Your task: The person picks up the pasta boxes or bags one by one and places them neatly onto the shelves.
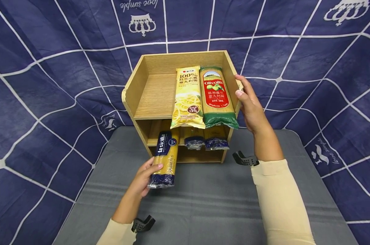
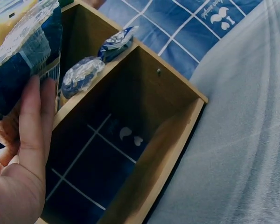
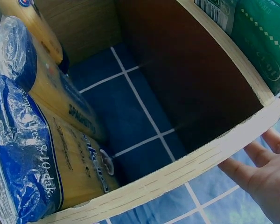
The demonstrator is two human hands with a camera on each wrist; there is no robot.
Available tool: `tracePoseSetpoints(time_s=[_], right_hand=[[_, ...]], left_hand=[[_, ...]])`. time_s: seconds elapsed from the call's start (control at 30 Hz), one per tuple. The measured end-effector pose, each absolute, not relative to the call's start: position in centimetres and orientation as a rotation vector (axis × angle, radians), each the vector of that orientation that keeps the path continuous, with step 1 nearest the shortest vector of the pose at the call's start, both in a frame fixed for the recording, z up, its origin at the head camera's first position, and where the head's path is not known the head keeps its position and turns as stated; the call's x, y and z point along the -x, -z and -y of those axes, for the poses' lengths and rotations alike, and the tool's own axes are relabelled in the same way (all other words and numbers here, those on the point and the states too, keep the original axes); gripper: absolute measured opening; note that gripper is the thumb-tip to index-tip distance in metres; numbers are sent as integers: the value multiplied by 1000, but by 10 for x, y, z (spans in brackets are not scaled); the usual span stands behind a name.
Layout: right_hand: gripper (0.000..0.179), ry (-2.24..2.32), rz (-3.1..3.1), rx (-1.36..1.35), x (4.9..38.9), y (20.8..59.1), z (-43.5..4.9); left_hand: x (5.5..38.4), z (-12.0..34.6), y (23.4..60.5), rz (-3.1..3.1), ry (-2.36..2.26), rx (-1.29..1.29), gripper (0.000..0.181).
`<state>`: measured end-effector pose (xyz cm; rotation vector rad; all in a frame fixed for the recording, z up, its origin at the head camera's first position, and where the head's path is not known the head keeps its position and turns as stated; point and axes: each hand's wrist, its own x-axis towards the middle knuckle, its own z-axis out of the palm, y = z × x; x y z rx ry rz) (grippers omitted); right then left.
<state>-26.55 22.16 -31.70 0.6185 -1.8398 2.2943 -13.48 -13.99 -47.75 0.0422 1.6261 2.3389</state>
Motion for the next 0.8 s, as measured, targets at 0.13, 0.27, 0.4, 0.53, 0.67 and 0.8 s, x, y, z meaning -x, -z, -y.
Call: tracePoseSetpoints(time_s=[0.13,0.27,0.4,0.53,0.67,0.8], right_hand=[[53,-2289,1848,-615,265,317,-221],[54,-2285,1853,-616,265,317,-222],[54,-2286,1851,-615,265,317,-222],[54,-2282,1855,-621,265,316,-222],[54,-2282,1855,-627,264,315,-222],[54,-2277,1870,-624,265,316,-222]], left_hand=[[141,136,475,-1651,-2326,-10,54],[147,132,473,-1663,-2320,11,52],[152,128,470,-1675,-2310,24,49],[156,122,466,-1692,-2297,42,47],[157,118,461,-1716,-2299,75,45],[149,118,460,-1755,-2316,101,55]])
